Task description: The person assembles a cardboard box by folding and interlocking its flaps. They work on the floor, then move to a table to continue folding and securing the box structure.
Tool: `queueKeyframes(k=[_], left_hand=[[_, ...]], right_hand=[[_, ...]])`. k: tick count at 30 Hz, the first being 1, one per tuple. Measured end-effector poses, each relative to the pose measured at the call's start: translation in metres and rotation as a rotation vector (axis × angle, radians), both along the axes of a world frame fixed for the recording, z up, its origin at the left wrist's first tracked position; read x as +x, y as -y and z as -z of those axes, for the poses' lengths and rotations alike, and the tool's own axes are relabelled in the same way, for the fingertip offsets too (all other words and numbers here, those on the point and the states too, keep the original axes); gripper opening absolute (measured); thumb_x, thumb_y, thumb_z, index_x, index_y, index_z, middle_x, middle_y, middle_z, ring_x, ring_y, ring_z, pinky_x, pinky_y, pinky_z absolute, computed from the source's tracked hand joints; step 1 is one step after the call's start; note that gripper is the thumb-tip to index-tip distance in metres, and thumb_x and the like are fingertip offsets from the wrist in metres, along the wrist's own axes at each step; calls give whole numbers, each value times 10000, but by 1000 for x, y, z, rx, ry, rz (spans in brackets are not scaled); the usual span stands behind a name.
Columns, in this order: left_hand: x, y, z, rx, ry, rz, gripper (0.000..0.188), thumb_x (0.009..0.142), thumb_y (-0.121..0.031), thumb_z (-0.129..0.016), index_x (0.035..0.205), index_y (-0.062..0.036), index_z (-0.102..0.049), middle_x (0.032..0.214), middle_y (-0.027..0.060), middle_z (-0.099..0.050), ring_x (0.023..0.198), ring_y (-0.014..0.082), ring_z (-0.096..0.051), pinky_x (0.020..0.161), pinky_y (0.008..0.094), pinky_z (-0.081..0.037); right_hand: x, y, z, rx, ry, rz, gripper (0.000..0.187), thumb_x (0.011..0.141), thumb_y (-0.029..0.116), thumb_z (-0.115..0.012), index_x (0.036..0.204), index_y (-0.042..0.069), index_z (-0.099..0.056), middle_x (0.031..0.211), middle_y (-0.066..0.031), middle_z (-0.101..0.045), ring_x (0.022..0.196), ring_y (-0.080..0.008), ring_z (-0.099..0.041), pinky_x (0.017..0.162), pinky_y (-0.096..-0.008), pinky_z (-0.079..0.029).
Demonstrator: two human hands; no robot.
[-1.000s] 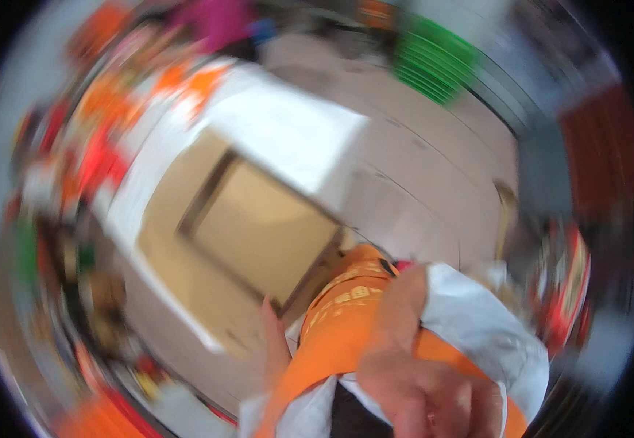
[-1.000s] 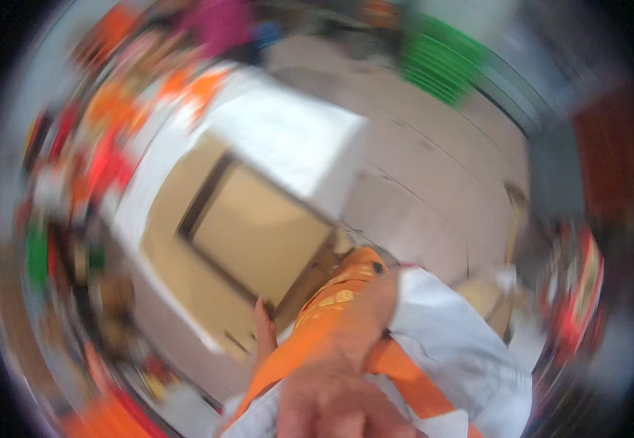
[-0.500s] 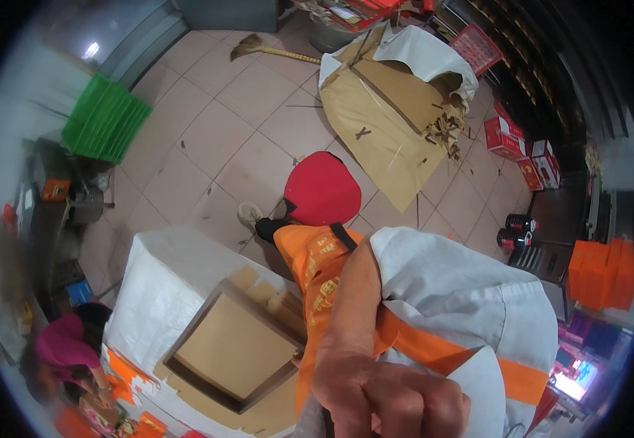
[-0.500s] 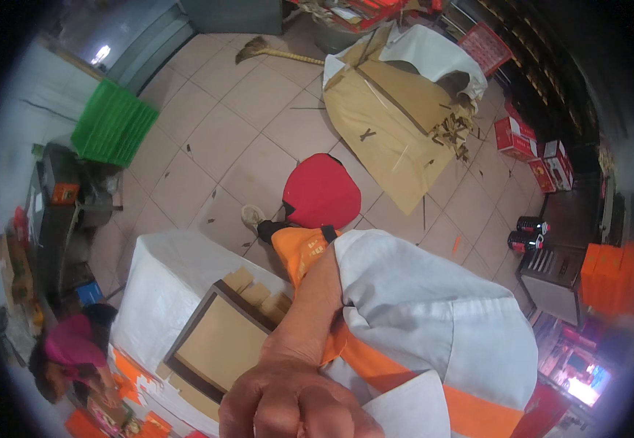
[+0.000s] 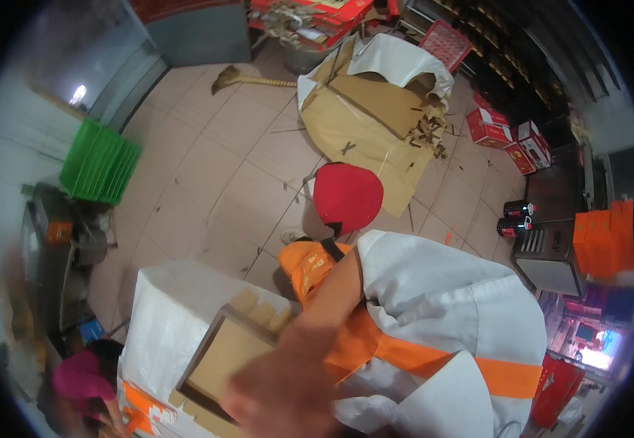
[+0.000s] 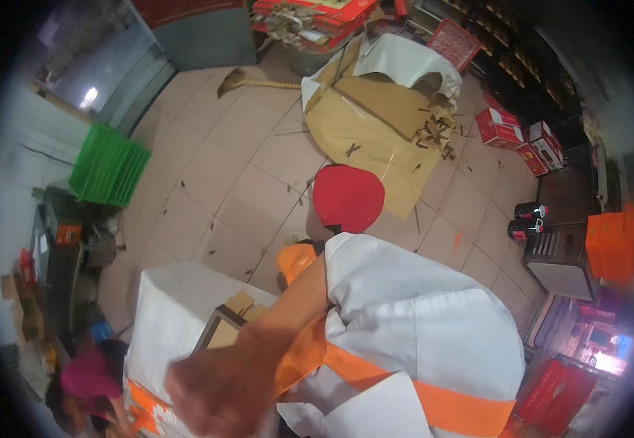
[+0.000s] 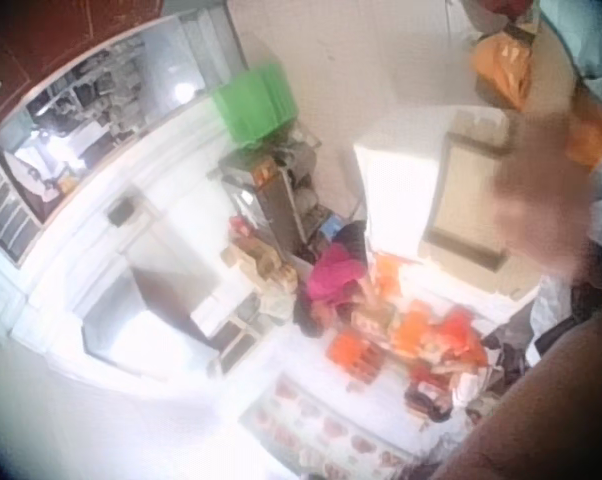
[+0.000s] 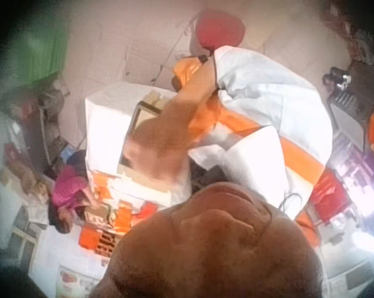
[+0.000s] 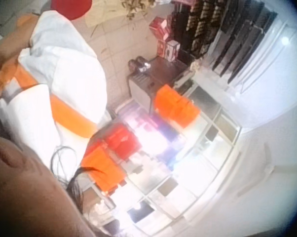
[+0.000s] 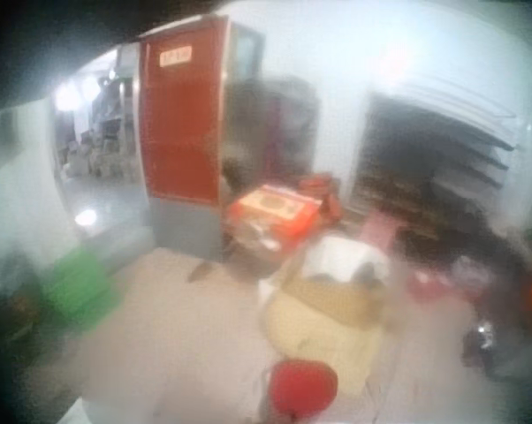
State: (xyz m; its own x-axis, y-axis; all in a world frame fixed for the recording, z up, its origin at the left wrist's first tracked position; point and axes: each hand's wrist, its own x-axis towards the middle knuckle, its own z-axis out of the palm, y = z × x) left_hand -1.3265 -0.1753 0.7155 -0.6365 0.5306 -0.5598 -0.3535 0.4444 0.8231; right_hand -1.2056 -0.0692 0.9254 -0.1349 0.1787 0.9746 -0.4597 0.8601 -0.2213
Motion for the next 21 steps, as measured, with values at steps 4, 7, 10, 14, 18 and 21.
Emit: queueKeyframes(k=[4, 7, 10, 14, 18, 21], left_hand=[[6, -10, -10, 38, -15, 1, 403, 855, -298, -585, 1137, -13, -541, 1080, 100, -570, 984, 225, -550, 797, 373, -490], [9, -14, -19, 60, -27, -14, 410, 854, -294, -590, 1145, -10, -538, 1091, 103, -568, 990, 225, -549, 798, 373, -491], [11, -19, -26, 70, -43, -25, 417, 853, -290, -594, 1153, -6, -535, 1101, 106, -566, 996, 226, -548, 798, 374, -492], [16, -29, -35, 83, -72, -37, 426, 852, -285, -600, 1163, -2, -530, 1114, 110, -563, 1004, 226, -546, 799, 374, -493], [27, -37, -48, 76, -116, -28, 436, 851, -279, -606, 1173, 2, -526, 1128, 114, -560, 1012, 226, -545, 800, 374, -495], [40, -49, -59, 63, -149, 3, 443, 850, -275, -610, 1181, 5, -523, 1138, 117, -557, 1018, 227, -544, 800, 375, -496]], right_hand=[[-13, -27, 82, -546, 349, 100, 382, 861, 256, -599, 1142, 14, -509, 1103, -147, -567, 1016, -278, -545, 876, -376, -436], [4, -31, 158, -1128, 661, 76, 583, 828, 293, -660, 1255, -13, -407, 1229, -183, -478, 1139, -296, -489, 966, -385, -402], [16, -28, 222, -1515, 932, 13, 770, 806, 385, -686, 1340, -17, -304, 1310, -217, -406, 1215, -292, -431, 990, -382, -386], [8, -7, 250, -1464, 1020, -499, 923, 763, 403, -735, 1383, -5, -187, 1319, -211, -397, 1227, -277, -410, 995, -377, -373], [-4, 8, 227, -1580, 717, -703, 953, 722, 378, -775, 1375, 39, -170, 1274, -158, -419, 1187, -250, -427, 938, -387, -410], [5, -10, 212, -1810, 562, -570, 904, 721, 333, -767, 1359, 71, -183, 1203, -100, -455, 1139, -215, -446, 854, -379, -448]])
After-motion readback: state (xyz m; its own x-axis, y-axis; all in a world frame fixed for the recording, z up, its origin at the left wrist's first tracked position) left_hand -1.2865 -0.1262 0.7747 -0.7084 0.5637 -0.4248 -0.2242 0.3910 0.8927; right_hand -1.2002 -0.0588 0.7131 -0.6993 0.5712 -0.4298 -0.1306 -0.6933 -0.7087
